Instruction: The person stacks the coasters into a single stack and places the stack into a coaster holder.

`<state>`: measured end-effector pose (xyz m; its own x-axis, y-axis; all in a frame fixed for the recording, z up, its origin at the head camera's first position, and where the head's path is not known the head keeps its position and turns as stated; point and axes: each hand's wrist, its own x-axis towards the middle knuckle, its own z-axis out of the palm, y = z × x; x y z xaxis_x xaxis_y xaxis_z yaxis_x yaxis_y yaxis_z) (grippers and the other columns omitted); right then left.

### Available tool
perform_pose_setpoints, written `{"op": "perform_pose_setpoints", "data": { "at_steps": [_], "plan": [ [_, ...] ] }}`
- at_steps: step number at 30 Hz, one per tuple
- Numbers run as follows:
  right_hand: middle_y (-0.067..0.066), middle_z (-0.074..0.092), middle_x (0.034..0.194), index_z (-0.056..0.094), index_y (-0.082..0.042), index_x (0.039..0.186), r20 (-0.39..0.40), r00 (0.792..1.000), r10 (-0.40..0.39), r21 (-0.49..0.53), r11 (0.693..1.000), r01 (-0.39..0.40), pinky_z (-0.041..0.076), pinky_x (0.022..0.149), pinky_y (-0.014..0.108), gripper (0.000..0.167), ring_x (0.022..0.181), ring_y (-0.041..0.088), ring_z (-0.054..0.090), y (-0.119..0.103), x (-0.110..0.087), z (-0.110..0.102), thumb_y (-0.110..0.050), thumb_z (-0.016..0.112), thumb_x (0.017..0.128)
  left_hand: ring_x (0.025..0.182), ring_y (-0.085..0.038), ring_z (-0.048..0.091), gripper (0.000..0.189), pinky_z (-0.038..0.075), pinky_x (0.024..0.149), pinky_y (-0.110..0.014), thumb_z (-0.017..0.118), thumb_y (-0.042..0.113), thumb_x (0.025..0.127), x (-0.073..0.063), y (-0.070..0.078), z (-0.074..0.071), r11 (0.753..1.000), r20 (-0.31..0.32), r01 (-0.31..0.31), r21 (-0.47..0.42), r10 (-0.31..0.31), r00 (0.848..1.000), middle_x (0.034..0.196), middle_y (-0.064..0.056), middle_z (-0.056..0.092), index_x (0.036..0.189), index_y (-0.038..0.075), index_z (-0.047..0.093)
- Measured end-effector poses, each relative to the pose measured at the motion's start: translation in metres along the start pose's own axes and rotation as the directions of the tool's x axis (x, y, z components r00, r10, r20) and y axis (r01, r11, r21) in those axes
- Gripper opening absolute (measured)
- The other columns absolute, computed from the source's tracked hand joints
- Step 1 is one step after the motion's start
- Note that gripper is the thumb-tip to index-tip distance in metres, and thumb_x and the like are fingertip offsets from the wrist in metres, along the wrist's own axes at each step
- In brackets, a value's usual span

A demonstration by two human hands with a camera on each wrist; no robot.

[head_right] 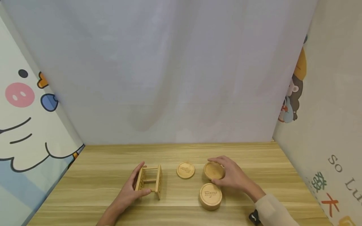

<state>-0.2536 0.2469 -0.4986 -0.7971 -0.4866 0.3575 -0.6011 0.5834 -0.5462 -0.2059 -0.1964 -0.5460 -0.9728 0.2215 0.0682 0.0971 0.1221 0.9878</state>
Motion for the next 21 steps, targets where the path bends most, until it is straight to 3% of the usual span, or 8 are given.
{"op": "perform_pose_setpoints", "data": {
  "at_steps": [12,21],
  "plan": [
    [0.007,0.07,0.139,0.07,-0.011,0.148,-0.01,1.0,0.0,-0.001,1.0,0.0,0.059,0.098,0.062,0.073,0.12,0.032,0.068,-0.009,-0.008,-0.003,-0.014,0.097,0.08,0.167,-0.047,0.022,0.109,0.045,0.122,-0.046,0.086,0.007,0.097,-0.001,0.002,0.002,1.0,0.008,0.004,-0.008,-0.004,1.0,0.184,-0.024,0.013,0.18,0.019,0.016],
    [0.003,0.071,0.137,0.071,-0.011,0.146,-0.018,1.0,0.0,-0.005,1.0,0.0,0.057,0.099,0.063,0.075,0.122,0.032,0.068,-0.013,-0.012,0.0,-0.017,0.099,0.077,0.168,-0.046,0.021,0.109,0.04,0.125,-0.052,0.086,0.008,0.097,-0.001,0.001,0.001,1.0,0.006,0.004,0.001,-0.004,1.0,0.184,-0.023,0.013,0.18,0.019,0.016]
  ]
}}
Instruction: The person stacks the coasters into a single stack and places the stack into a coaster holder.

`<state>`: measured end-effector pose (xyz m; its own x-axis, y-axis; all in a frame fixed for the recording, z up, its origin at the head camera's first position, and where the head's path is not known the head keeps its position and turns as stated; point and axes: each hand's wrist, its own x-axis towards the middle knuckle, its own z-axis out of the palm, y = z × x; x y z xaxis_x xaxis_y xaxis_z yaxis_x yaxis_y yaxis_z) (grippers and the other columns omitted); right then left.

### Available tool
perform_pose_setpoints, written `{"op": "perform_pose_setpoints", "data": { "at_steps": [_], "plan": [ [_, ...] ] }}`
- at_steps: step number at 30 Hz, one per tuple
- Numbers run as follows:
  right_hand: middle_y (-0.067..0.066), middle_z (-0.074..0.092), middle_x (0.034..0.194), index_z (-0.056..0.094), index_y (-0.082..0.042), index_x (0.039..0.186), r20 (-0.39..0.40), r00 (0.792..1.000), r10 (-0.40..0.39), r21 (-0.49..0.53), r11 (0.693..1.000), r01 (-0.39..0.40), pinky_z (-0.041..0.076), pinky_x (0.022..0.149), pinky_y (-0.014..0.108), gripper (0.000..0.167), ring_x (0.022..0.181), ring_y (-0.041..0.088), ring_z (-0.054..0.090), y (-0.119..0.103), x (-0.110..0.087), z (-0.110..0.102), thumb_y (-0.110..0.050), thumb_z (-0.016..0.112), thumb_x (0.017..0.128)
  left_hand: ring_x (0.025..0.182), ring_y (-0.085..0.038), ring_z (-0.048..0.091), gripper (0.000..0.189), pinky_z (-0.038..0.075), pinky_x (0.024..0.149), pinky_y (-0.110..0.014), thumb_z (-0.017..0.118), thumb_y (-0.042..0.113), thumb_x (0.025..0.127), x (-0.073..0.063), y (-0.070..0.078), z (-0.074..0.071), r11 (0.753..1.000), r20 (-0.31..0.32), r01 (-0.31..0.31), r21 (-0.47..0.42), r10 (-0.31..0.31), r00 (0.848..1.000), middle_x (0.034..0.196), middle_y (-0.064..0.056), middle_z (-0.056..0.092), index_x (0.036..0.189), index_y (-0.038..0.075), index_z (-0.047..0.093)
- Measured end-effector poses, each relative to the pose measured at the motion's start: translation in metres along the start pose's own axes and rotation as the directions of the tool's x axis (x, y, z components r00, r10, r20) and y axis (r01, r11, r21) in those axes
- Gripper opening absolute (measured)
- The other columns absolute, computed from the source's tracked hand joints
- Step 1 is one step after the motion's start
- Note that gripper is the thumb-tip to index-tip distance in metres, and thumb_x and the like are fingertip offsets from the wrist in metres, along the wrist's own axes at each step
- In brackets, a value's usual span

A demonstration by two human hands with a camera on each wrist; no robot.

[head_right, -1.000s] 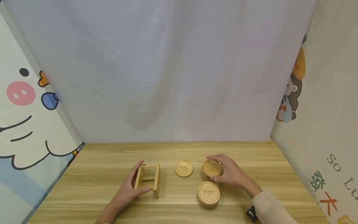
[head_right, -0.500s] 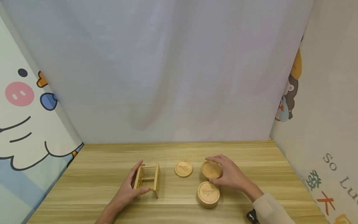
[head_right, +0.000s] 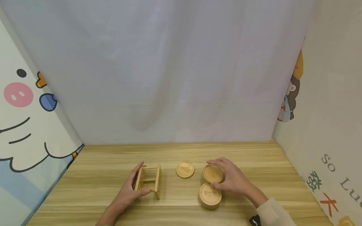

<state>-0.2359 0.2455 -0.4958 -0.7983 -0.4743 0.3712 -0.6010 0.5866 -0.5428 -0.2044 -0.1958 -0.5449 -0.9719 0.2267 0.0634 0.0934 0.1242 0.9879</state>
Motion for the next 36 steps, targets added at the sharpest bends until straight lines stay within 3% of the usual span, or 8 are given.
{"op": "perform_pose_setpoints", "data": {
  "at_steps": [20,36],
  "plan": [
    [-0.007,0.069,0.135,0.071,-0.025,0.147,0.014,0.998,-0.062,-0.029,0.998,0.062,0.06,0.097,0.056,0.077,0.123,0.021,0.066,-0.017,-0.012,0.004,-0.019,0.101,0.076,0.169,-0.045,0.018,0.109,0.032,0.128,-0.058,0.086,0.008,0.097,0.0,0.003,0.001,1.0,0.0,0.007,0.004,-0.007,1.0,0.184,-0.023,0.012,0.18,0.019,0.016],
    [-0.007,0.07,0.134,0.074,-0.017,0.142,-0.016,0.99,-0.143,-0.092,0.986,0.141,0.06,0.095,0.053,0.076,0.121,0.02,0.067,-0.021,-0.022,0.009,-0.021,0.1,0.07,0.168,-0.045,0.02,0.11,0.037,0.127,-0.048,0.086,0.008,0.096,-0.001,0.003,0.001,1.0,-0.001,0.005,0.004,-0.005,1.0,0.184,-0.023,0.014,0.18,0.019,0.016]
  ]
}}
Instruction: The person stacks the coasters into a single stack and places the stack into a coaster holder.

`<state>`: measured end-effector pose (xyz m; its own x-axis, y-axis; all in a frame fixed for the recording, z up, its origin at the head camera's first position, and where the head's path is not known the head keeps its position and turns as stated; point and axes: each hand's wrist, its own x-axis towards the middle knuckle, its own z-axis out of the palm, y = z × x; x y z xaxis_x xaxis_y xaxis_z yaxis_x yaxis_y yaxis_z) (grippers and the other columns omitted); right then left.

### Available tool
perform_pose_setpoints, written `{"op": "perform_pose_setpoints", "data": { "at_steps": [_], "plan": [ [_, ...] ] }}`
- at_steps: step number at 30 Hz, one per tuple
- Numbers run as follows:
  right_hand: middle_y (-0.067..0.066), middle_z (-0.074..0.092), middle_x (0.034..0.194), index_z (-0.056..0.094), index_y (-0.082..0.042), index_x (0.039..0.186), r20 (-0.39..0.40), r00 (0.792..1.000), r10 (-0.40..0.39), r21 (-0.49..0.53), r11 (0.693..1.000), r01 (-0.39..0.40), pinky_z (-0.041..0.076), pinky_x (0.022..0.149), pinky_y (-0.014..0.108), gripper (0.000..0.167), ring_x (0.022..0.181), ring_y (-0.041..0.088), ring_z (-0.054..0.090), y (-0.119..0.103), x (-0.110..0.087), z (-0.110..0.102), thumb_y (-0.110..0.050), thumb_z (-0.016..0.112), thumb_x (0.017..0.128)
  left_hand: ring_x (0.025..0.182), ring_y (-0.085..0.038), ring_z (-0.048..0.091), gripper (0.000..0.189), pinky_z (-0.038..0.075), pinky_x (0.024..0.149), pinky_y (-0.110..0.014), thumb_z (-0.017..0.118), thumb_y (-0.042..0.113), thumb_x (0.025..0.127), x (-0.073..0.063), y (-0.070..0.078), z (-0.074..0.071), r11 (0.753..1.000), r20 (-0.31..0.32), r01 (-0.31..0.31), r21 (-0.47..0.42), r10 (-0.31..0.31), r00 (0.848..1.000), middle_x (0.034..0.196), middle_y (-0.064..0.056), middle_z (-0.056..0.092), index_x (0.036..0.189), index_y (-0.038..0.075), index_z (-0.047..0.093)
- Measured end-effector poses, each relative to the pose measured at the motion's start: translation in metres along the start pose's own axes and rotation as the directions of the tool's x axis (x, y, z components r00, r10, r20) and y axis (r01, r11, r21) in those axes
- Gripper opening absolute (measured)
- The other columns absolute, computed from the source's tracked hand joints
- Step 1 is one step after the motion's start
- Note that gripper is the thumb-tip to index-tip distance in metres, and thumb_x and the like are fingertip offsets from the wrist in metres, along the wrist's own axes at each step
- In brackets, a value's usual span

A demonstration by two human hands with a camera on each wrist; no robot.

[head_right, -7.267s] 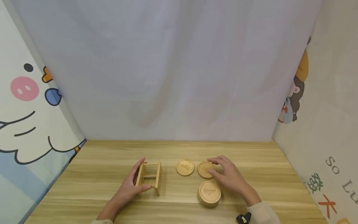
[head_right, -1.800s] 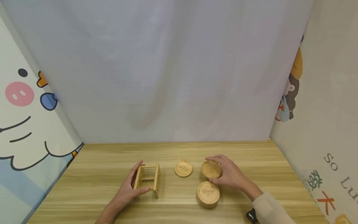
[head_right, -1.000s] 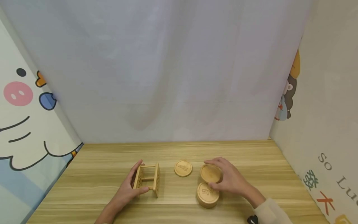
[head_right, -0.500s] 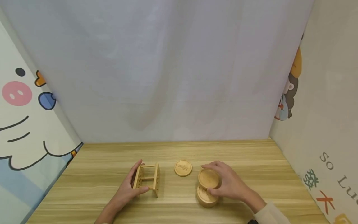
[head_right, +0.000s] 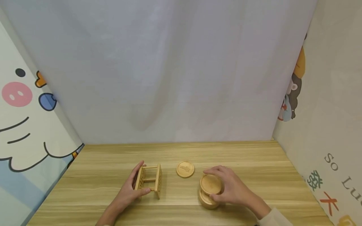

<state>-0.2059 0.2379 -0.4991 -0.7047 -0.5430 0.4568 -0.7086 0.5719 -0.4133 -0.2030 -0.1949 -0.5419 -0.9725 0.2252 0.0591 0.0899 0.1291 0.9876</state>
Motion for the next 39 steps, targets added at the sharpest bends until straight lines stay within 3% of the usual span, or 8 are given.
{"op": "perform_pose_setpoints", "data": {
  "at_steps": [14,25,39],
  "plan": [
    [-0.009,0.07,0.134,0.074,-0.022,0.143,-0.015,1.0,-0.022,-0.029,0.999,0.021,0.061,0.092,0.052,0.08,0.119,0.018,0.068,-0.003,-0.008,0.0,-0.026,0.102,0.068,0.168,-0.045,0.019,0.11,0.038,0.126,-0.052,0.086,0.007,0.097,0.0,0.0,0.001,1.0,0.003,0.005,-0.01,-0.005,1.0,0.184,-0.023,0.013,0.18,0.019,0.016],
    [-0.006,0.069,0.138,0.072,-0.024,0.145,0.026,0.999,0.034,0.035,0.999,-0.035,0.057,0.092,0.064,0.081,0.123,0.026,0.065,-0.01,-0.012,-0.002,-0.025,0.103,0.071,0.168,-0.045,0.02,0.11,0.04,0.125,-0.05,0.087,0.008,0.096,-0.001,0.0,0.0,1.0,-0.002,-0.003,-0.011,0.003,1.0,0.184,-0.023,0.013,0.18,0.019,0.016],
    [-0.009,0.069,0.138,0.072,-0.031,0.145,0.034,0.999,0.023,0.031,0.999,-0.024,0.053,0.092,0.062,0.08,0.123,0.022,0.063,-0.012,-0.015,0.0,-0.03,0.102,0.071,0.168,-0.046,0.021,0.111,0.042,0.124,-0.047,0.087,0.009,0.096,0.002,-0.003,0.0,1.0,0.004,-0.005,-0.013,0.005,1.0,0.184,-0.023,0.013,0.18,0.018,0.016]
  ]
}}
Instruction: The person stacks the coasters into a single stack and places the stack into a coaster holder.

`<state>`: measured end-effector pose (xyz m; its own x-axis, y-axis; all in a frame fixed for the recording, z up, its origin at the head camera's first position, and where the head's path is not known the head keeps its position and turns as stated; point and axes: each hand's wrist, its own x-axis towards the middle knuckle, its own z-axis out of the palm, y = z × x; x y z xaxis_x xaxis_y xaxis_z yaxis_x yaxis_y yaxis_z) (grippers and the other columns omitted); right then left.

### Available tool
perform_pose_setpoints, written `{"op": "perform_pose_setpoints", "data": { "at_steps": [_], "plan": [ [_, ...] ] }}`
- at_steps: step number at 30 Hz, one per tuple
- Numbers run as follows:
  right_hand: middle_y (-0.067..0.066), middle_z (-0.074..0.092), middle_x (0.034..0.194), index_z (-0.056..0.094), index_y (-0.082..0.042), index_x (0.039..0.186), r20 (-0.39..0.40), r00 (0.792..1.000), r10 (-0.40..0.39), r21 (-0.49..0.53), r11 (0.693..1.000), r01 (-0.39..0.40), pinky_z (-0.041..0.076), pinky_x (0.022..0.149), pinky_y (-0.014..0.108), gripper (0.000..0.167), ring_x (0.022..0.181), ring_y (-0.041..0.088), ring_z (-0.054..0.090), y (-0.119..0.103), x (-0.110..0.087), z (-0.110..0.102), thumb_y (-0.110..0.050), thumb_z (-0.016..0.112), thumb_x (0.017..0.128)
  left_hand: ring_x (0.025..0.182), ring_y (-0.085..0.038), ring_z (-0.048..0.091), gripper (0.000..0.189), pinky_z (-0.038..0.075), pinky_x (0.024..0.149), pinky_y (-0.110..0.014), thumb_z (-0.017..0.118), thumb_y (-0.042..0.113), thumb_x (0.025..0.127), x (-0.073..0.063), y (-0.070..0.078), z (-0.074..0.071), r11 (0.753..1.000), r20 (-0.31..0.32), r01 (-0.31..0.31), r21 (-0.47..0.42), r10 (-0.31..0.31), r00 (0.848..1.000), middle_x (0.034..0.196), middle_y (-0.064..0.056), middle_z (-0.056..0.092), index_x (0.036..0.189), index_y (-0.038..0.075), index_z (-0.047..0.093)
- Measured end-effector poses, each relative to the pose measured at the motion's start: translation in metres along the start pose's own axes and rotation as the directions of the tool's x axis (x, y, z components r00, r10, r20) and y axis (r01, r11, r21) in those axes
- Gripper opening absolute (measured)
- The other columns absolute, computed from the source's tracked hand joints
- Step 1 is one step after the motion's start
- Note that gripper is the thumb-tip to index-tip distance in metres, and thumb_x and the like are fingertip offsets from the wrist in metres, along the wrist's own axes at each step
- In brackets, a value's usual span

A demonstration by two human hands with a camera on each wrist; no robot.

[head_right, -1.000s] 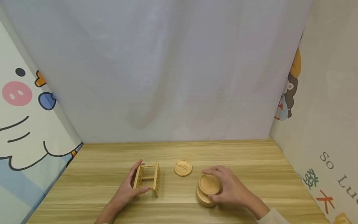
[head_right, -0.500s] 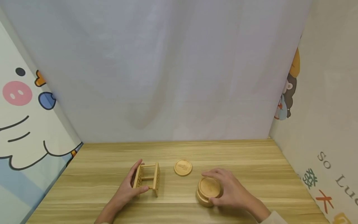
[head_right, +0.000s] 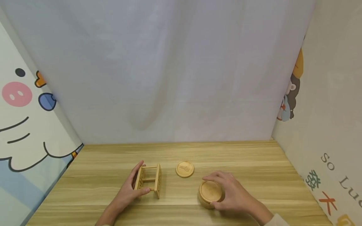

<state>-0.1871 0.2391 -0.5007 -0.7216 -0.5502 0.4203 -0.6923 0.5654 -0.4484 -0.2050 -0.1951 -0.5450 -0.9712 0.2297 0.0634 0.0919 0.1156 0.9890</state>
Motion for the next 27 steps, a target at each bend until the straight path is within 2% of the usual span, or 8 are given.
{"op": "perform_pose_setpoints", "data": {
  "at_steps": [8,15,22,27],
  "plan": [
    [-0.01,0.068,0.138,0.071,-0.031,0.147,-0.002,1.0,-0.025,-0.032,0.999,0.025,0.056,0.092,0.054,0.083,0.123,0.019,0.063,-0.0002,-0.0016,0.0009,-0.031,0.103,0.072,0.169,-0.044,0.018,0.112,0.041,0.123,-0.035,0.088,0.009,0.095,-0.0002,-0.0008,-0.0006,1.0,0.002,-0.003,-0.005,0.003,1.0,0.184,-0.024,0.012,0.18,0.017,0.015],
    [-0.009,0.068,0.139,0.071,-0.028,0.148,-0.003,1.0,-0.024,-0.047,0.999,0.024,0.056,0.092,0.056,0.085,0.123,0.021,0.064,-0.0009,-0.0017,0.002,-0.029,0.104,0.069,0.168,-0.045,0.019,0.11,0.042,0.123,-0.038,0.086,0.007,0.097,-0.0013,0.0012,-0.0002,1.0,0.004,-0.003,-0.012,0.003,1.0,0.184,-0.024,0.011,0.18,0.017,0.015],
    [-0.008,0.068,0.139,0.069,-0.026,0.151,0.017,1.0,-0.021,-0.056,0.998,0.022,0.058,0.092,0.055,0.088,0.123,0.022,0.065,-0.0017,-0.0015,0.0009,-0.027,0.105,0.07,0.169,-0.043,0.016,0.112,0.038,0.124,-0.029,0.088,0.01,0.096,-0.0018,0.0023,-0.0001,1.0,0.002,0.006,-0.005,-0.006,1.0,0.184,-0.022,0.011,0.18,0.019,0.015],
    [-0.006,0.067,0.141,0.065,-0.026,0.155,0.047,0.999,0.001,-0.042,0.999,0.001,0.059,0.092,0.055,0.092,0.123,0.024,0.065,-0.0013,-0.0021,0.0,-0.025,0.104,0.072,0.169,-0.045,0.016,0.111,0.039,0.117,-0.019,0.087,0.009,0.096,-0.0024,0.0026,-0.0002,1.0,0.004,-0.009,-0.006,0.009,1.0,0.184,-0.024,0.011,0.18,0.018,0.015]
  ]
}}
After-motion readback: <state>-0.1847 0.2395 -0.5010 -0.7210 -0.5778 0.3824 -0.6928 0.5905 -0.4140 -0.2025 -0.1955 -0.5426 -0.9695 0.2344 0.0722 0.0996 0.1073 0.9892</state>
